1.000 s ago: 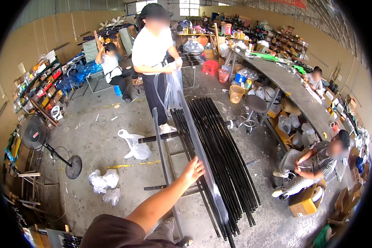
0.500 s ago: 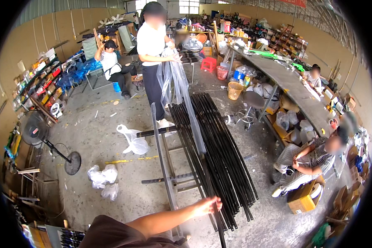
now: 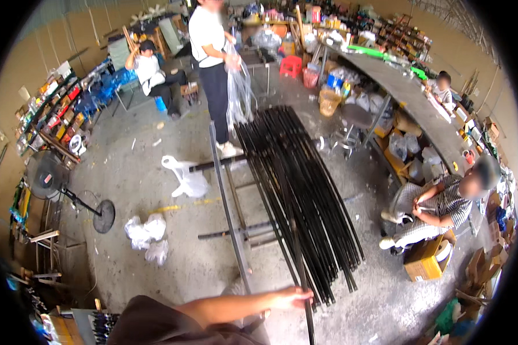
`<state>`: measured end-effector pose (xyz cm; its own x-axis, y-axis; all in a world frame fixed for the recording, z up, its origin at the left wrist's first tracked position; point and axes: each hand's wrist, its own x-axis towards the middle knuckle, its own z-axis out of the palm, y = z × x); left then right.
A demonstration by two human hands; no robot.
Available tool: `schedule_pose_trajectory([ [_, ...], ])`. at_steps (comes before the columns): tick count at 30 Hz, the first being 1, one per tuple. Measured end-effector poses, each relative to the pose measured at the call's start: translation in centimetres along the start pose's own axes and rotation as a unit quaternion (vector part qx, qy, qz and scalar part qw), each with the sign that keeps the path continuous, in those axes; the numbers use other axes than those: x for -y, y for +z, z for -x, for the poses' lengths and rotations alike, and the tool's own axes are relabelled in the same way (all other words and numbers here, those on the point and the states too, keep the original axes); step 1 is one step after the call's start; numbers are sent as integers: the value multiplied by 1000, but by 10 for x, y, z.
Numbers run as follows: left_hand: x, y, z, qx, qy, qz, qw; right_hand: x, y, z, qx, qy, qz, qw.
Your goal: The person unpacks long metal rods from a plastic bag and places them onto a metal rack. They handle the rods one by one, removing them from the packaging and arranging them alongside other rods already on the rack.
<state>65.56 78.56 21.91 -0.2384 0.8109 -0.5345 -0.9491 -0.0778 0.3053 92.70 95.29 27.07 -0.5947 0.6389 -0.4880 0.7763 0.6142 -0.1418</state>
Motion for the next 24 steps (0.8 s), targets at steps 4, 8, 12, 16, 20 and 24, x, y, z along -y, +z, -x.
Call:
schedule_pose_trajectory([
  [4, -39, -56, 15, -52, 94, -18, 994, -15, 16, 4, 25, -2, 9, 1000],
  [8, -70, -111, 43, -255, 177, 14, 950, 39, 28, -40, 9, -71, -11, 997],
  [12, -43, -214, 64, -375, 174, 73, 907, 146, 58, -127, -45, -177, -21, 983],
  [16, -40, -257, 78, -468, 100, 18, 878, 210, 74, -207, -65, -189, 18, 980],
  [20, -31, -340, 74, -568, 59, -243, 784, 265, 89, -248, -60, -164, 3, 985],
  [24, -61, -356, 55, -653, 115, -363, 655, 268, 111, -281, -114, -128, 11, 985],
])
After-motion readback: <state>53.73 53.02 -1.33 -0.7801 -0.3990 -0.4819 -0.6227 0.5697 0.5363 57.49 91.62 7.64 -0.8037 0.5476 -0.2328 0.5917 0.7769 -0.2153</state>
